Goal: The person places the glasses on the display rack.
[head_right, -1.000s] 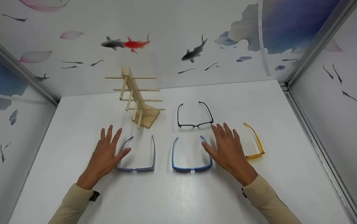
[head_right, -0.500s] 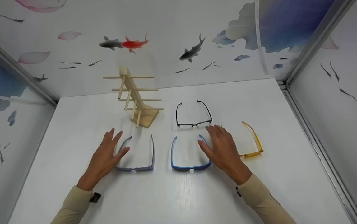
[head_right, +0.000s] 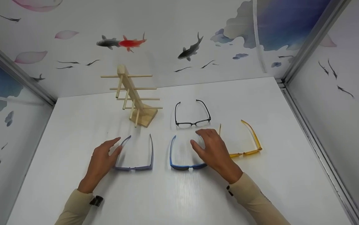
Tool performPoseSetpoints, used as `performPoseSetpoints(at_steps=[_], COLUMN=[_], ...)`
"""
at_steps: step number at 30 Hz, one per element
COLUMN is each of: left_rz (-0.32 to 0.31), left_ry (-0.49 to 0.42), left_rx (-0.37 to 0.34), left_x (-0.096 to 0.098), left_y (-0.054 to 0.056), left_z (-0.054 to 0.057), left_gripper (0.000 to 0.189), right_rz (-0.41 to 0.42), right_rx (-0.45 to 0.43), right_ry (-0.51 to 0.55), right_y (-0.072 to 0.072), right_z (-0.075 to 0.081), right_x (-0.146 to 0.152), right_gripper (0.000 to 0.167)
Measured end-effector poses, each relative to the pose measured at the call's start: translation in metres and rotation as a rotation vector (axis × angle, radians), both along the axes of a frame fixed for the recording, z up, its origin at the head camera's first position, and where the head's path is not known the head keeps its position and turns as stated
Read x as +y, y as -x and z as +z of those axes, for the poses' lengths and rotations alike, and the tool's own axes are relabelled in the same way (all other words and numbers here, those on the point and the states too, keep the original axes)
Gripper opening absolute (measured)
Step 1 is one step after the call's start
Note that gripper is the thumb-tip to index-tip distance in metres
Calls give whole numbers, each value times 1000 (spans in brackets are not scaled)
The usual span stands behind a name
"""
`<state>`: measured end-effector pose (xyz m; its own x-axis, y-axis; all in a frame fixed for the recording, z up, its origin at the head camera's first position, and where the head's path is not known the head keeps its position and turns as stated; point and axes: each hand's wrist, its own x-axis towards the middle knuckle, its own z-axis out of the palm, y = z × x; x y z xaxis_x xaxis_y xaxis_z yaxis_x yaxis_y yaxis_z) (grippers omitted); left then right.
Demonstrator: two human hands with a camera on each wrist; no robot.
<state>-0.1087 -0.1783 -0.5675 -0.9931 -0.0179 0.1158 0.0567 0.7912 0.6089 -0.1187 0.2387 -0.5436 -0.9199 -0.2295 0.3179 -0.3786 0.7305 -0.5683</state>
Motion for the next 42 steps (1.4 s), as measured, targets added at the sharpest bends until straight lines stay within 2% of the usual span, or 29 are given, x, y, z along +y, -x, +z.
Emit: performPoseSetpoints(at_steps=[7, 15, 20, 27, 36, 42], left_rz=[12, 38, 17, 3, 11, 45], left_ry=[-40, -124, -174, -213, -262, -277], left_rx=[-19, -40, -39, -78, -113, -157], left_x=[0, -3, -3, -3, -5, -6], left_y=[-1, -4, -6, -6, -5, -4], left_z=[-1, -6, -7, -8, -9, -8], left_gripper=[42, 35, 32, 31, 28, 32], right_rz=[24, 68, 114, 164, 193, 224], right_rx=[-26, -96, -139, -157, -220, -249], right_ry=[37, 85, 123, 156, 147, 152], right_y=[3, 2, 0, -3, -4, -4], right_z=[1, 1, 1, -2, -4, -5], right_x=[-10, -30, -43, -57, -75, -86], right_gripper=[36, 35, 35, 35, 37, 38])
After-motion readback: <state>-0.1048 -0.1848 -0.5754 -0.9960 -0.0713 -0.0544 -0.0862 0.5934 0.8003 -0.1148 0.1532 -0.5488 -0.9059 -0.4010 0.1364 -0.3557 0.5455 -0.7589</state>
